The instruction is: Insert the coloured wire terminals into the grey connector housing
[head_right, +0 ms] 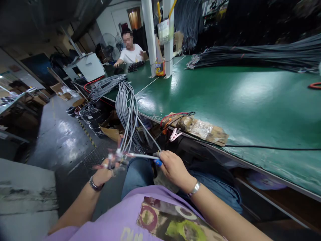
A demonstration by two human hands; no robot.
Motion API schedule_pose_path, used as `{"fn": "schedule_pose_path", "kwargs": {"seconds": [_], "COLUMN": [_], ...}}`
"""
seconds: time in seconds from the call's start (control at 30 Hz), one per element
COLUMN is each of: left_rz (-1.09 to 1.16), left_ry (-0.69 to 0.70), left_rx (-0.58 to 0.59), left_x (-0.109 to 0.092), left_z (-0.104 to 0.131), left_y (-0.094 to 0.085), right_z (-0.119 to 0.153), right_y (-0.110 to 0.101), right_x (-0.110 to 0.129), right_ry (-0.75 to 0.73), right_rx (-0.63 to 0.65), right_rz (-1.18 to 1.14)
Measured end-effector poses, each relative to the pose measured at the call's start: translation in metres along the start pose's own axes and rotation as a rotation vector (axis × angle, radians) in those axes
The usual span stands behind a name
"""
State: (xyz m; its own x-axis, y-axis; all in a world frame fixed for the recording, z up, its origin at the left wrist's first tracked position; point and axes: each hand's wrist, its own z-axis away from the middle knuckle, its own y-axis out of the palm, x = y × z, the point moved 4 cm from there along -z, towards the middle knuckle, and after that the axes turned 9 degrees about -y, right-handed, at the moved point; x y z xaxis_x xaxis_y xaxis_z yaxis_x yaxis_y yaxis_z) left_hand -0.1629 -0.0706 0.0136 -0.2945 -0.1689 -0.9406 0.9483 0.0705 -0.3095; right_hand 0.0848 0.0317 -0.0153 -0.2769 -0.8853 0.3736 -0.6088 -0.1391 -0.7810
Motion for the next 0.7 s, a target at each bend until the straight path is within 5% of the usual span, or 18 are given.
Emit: {"fn": "schedule_pose_path", "kwargs": {"seconds": [0.1,0.2,0.37,0.47,0.7], "left_rz": [0.415,0.56,0.377,0.389,0.315], "left_ry": [0.083,0.108,0.04,0.147,0.186], "left_rx": [-0.165,-0.113,0.248,0.264,0.309], "left_x": [0.01,0.011,-0.01,-0.031,-0.062], "left_z": [0.005,0.001,-0.03,-0.052,-0.069], "left_y": [-0.031,-0.03,0.045,0.087,0.124], "right_z": [0.014,0.019,0.012,0.008,0.015], "right_y": [0.0,0.011,0.032,0.034,0.029], "right_x": [-0.014,-0.012,0.001,0.002,-0.006], "right_ry": [0.174,0.146,0.115,0.135,0.188], "right_rx": [-0.085,-0.049,0.083,0.098,0.042], "right_rz": [-0.123,-0.24,-0.354,-0.43,-0.553]}}
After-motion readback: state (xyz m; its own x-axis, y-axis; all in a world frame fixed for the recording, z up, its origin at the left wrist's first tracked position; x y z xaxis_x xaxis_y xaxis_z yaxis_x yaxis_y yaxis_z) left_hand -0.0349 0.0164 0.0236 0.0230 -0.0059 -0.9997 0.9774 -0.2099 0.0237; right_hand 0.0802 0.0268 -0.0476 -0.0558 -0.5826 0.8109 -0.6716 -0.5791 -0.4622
